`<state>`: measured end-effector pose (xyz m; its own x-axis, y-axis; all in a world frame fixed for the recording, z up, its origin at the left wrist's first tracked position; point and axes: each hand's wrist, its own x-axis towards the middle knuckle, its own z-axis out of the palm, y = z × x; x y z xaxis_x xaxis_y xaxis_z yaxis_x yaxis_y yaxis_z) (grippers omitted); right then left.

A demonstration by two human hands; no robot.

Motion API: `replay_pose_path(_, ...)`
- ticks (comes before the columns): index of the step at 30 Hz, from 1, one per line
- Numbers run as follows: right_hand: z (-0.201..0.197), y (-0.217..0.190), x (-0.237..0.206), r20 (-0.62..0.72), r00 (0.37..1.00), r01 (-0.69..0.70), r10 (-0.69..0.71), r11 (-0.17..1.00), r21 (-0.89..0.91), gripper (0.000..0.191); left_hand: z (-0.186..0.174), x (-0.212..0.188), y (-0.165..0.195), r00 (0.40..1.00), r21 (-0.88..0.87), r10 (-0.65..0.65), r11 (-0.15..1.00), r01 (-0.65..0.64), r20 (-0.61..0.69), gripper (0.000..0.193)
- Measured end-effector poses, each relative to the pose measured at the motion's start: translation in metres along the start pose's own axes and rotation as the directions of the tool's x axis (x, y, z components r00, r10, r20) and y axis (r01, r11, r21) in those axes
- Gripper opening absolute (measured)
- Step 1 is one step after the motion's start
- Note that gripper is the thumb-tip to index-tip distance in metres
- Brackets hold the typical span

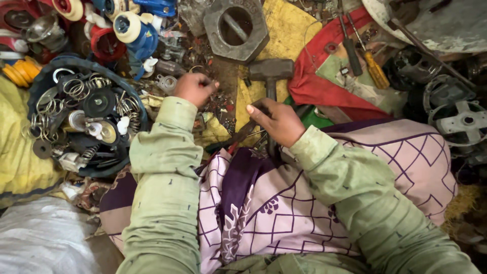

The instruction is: The person sits on the floor and uses a hammer and pliers to disassemble and reassemble small red and blue valve-like objects. They repeatedly strike the objects on a metal anvil, remove internal components, and place them aside.

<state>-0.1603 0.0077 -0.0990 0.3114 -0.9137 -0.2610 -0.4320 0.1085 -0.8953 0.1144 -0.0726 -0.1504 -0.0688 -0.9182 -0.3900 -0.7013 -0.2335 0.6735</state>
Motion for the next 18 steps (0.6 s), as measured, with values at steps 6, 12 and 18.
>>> replay_pose_path(6, -0.001, 0.004, 0.005, -0.003, 1.0, -0.02, 0.02, 0.999, -0.051, 0.044, 0.0, -0.006, 0.008, 0.991, -0.487, 0.03, 0.872, 0.039, 0.133, 0.026)
replay_pose_path(12, 0.002, 0.012, 0.006, -0.017, 0.999, 0.033, -0.035, 0.996, -0.086, 0.046, 0.051, -0.011, 0.008, 0.987, 0.293, 0.149, 0.943, -0.16, 0.058, 0.024)
replay_pose_path(18, 0.003, 0.02, 0.01, -0.016, 1.0, 0.014, -0.016, 0.995, -0.097, 0.047, 0.057, -0.003, 0.005, 0.982, 0.159, 0.186, 0.971, -0.179, -0.03, 0.021)
